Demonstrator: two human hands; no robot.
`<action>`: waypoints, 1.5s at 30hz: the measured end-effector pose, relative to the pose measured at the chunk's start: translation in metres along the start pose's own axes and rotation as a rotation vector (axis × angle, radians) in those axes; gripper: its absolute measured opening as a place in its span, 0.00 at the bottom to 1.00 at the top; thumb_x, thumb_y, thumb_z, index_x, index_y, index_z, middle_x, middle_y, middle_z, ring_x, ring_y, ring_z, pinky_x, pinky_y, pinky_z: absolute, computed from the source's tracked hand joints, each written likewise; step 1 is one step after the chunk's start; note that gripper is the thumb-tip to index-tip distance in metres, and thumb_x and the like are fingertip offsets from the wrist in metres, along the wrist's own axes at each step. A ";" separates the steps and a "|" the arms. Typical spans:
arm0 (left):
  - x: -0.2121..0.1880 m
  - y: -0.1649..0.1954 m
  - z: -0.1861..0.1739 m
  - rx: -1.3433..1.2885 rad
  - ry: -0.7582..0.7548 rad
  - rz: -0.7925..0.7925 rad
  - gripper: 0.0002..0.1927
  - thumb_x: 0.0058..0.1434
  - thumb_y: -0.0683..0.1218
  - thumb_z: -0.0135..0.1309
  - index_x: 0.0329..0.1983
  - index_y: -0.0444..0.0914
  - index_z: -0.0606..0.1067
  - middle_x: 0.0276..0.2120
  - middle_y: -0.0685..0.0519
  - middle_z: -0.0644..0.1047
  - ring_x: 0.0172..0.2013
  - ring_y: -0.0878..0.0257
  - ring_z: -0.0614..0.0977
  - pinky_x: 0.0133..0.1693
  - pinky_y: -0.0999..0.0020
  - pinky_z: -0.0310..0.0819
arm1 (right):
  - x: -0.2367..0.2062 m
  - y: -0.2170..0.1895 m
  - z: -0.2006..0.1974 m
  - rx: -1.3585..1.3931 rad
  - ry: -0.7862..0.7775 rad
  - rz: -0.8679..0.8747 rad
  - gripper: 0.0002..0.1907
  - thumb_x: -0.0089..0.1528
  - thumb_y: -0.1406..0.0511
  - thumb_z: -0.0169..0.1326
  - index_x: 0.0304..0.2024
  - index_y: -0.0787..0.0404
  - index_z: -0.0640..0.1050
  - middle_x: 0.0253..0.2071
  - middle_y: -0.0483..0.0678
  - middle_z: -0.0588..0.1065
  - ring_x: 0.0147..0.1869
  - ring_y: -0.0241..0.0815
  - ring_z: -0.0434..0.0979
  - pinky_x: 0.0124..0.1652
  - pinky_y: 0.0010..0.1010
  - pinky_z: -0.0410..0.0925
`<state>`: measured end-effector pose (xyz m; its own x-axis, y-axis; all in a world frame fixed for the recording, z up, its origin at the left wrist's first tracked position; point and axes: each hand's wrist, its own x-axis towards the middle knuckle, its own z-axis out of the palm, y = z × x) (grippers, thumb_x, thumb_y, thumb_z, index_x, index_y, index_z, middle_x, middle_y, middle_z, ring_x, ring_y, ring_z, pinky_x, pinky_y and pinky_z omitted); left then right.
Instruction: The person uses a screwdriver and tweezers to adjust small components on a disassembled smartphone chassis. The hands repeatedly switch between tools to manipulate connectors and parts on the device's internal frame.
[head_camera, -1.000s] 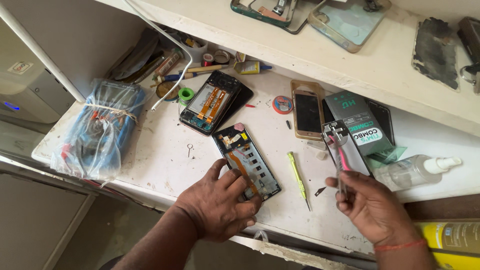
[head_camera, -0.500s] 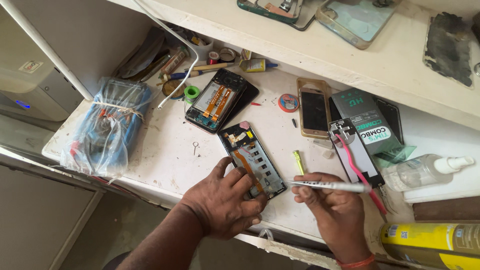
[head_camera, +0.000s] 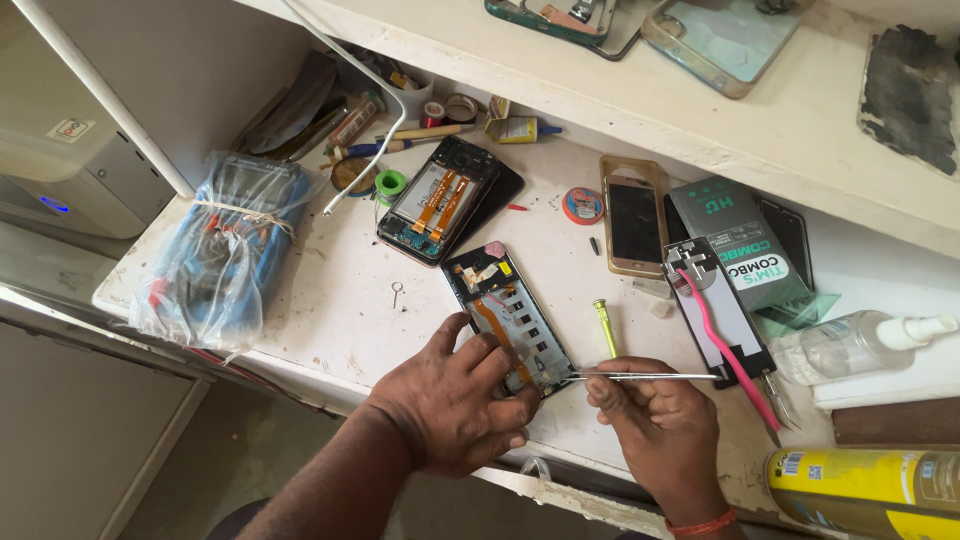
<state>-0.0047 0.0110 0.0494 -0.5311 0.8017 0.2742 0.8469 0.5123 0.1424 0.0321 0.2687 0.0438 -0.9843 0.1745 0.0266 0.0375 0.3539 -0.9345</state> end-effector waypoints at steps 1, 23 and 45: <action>0.000 0.000 0.000 0.003 -0.009 -0.001 0.23 0.61 0.64 0.51 0.55 0.53 0.73 0.49 0.45 0.70 0.56 0.47 0.71 0.62 0.26 0.53 | 0.000 -0.001 0.001 0.008 -0.002 -0.005 0.16 0.59 0.65 0.63 0.46 0.70 0.81 0.29 0.49 0.83 0.30 0.32 0.80 0.30 0.23 0.74; 0.001 0.000 -0.002 0.007 -0.028 -0.002 0.24 0.62 0.65 0.49 0.57 0.52 0.72 0.49 0.45 0.69 0.56 0.47 0.71 0.61 0.25 0.53 | -0.002 -0.003 0.008 -0.086 0.031 -0.067 0.13 0.59 0.66 0.64 0.44 0.68 0.83 0.26 0.48 0.82 0.28 0.30 0.79 0.29 0.20 0.71; 0.001 -0.001 -0.001 -0.004 -0.027 -0.007 0.23 0.61 0.65 0.51 0.56 0.53 0.73 0.50 0.44 0.69 0.57 0.47 0.70 0.61 0.26 0.52 | -0.005 -0.002 0.011 -0.024 0.020 -0.129 0.13 0.59 0.67 0.64 0.45 0.67 0.82 0.26 0.47 0.82 0.29 0.29 0.78 0.29 0.19 0.70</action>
<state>-0.0063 0.0109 0.0502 -0.5372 0.8062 0.2478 0.8434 0.5163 0.1484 0.0352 0.2572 0.0420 -0.9777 0.1441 0.1529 -0.0847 0.3959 -0.9144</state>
